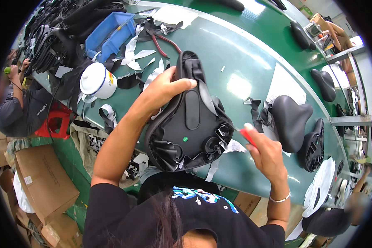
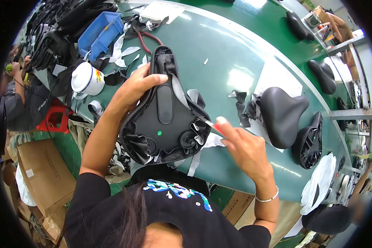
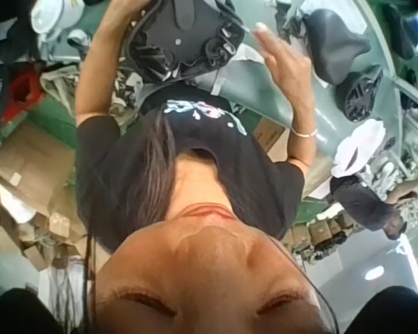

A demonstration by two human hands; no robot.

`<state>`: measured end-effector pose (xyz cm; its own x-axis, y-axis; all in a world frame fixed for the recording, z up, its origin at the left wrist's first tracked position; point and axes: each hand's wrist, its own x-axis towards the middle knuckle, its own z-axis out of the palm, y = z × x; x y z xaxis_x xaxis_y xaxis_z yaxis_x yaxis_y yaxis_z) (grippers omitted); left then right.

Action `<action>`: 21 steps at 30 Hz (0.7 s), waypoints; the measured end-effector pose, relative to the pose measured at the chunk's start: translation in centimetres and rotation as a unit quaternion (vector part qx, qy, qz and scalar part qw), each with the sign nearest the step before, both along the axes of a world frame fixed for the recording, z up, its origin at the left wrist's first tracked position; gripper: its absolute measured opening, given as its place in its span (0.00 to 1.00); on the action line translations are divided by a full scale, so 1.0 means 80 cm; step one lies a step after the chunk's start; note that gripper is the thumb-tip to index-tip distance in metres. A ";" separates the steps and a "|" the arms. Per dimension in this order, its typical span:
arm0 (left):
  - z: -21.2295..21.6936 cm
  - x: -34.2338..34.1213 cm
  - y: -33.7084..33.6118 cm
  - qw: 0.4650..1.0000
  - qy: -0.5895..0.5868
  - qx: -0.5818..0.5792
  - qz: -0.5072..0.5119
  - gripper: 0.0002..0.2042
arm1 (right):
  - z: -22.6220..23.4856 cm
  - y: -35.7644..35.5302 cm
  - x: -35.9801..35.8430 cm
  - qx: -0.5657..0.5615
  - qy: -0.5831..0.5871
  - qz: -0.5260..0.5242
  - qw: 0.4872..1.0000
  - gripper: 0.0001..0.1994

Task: The recorder is assembling and trimming bicycle seats on a production line, using a utility knife to cut away excess covering material and ensuring the padding is secured.

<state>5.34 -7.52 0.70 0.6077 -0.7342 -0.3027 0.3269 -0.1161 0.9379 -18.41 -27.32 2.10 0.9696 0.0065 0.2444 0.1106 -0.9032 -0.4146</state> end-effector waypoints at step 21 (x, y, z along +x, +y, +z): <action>-0.022 -0.058 0.060 0.974 -0.023 -0.040 0.222 0.19 | -0.017 0.090 0.007 0.257 -0.055 -0.174 0.949 0.25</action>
<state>0.67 -2.70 -1.07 0.8823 -0.4158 -0.2206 0.2858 0.1010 0.9529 -17.81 -20.10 0.77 0.8602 -0.4563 0.2278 -0.0894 -0.5747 -0.8135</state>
